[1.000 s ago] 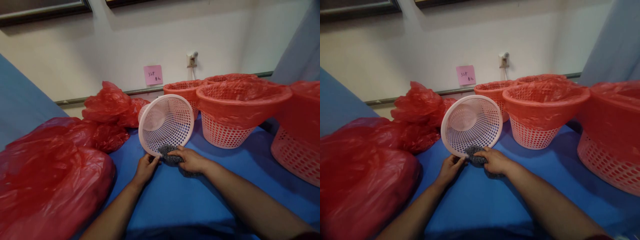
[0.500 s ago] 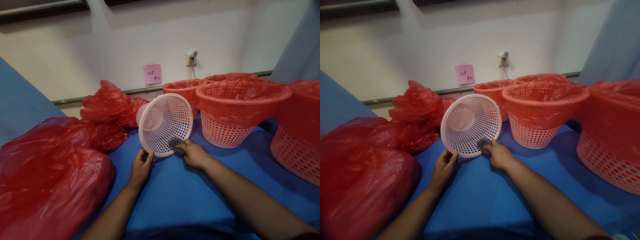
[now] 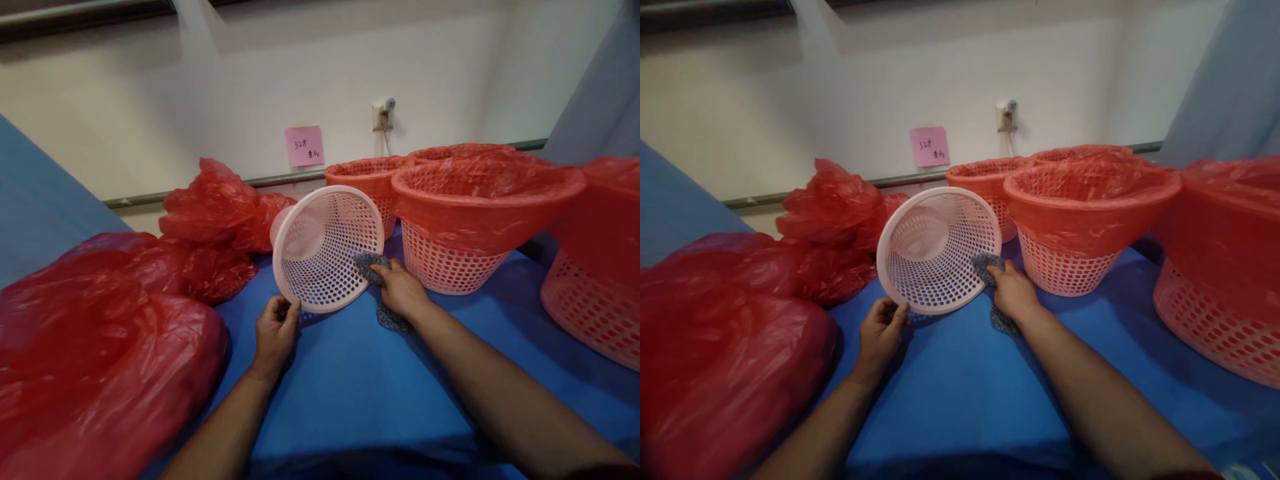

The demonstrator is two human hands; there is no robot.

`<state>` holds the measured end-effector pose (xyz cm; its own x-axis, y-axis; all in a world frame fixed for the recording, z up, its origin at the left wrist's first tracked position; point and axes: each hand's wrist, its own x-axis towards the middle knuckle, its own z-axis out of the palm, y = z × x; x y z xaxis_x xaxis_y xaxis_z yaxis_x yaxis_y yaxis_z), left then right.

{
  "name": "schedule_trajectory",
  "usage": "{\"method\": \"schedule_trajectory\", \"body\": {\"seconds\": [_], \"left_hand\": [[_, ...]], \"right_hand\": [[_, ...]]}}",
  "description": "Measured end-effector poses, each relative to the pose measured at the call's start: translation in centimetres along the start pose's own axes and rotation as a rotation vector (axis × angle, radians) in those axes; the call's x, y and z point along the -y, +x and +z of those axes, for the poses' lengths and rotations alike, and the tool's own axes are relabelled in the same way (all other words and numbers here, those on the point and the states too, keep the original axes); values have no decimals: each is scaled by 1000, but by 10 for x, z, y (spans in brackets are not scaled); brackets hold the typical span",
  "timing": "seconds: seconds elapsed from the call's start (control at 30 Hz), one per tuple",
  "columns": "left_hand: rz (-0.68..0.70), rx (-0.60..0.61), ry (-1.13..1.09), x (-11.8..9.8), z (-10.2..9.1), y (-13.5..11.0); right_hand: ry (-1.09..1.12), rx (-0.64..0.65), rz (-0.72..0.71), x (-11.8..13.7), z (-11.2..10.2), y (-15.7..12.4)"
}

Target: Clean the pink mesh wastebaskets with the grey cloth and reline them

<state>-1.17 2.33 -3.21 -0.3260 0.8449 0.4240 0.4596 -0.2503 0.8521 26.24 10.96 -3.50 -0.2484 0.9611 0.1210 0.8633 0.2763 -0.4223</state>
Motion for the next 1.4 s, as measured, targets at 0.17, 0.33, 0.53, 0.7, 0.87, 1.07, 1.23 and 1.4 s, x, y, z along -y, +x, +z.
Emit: {"method": "schedule_trajectory", "body": {"seconds": [0.17,0.33,0.53,0.7,0.87,1.07,1.23,1.4], "left_hand": [[-78,178,-24,10,8,-1],[-158,328,-34,19,12,-1],[-103,114,-58,12,2,2],[-87,112,-70,10,3,0],[-99,169,-67,11,9,-1],[-102,158,-36,5,7,-1],[-22,-34,-13,1,0,0],[-63,50,-14,4,7,-1]], "right_hand": [[163,232,-327,22,13,-16],[314,314,-431,22,14,-18],[36,-30,20,-6,-1,2],[14,92,-139,6,6,-4],[260,304,-482,28,21,-19],[231,165,-266,6,12,-6],[47,-94,30,-8,4,6],[66,163,-266,16,17,-9]]}}
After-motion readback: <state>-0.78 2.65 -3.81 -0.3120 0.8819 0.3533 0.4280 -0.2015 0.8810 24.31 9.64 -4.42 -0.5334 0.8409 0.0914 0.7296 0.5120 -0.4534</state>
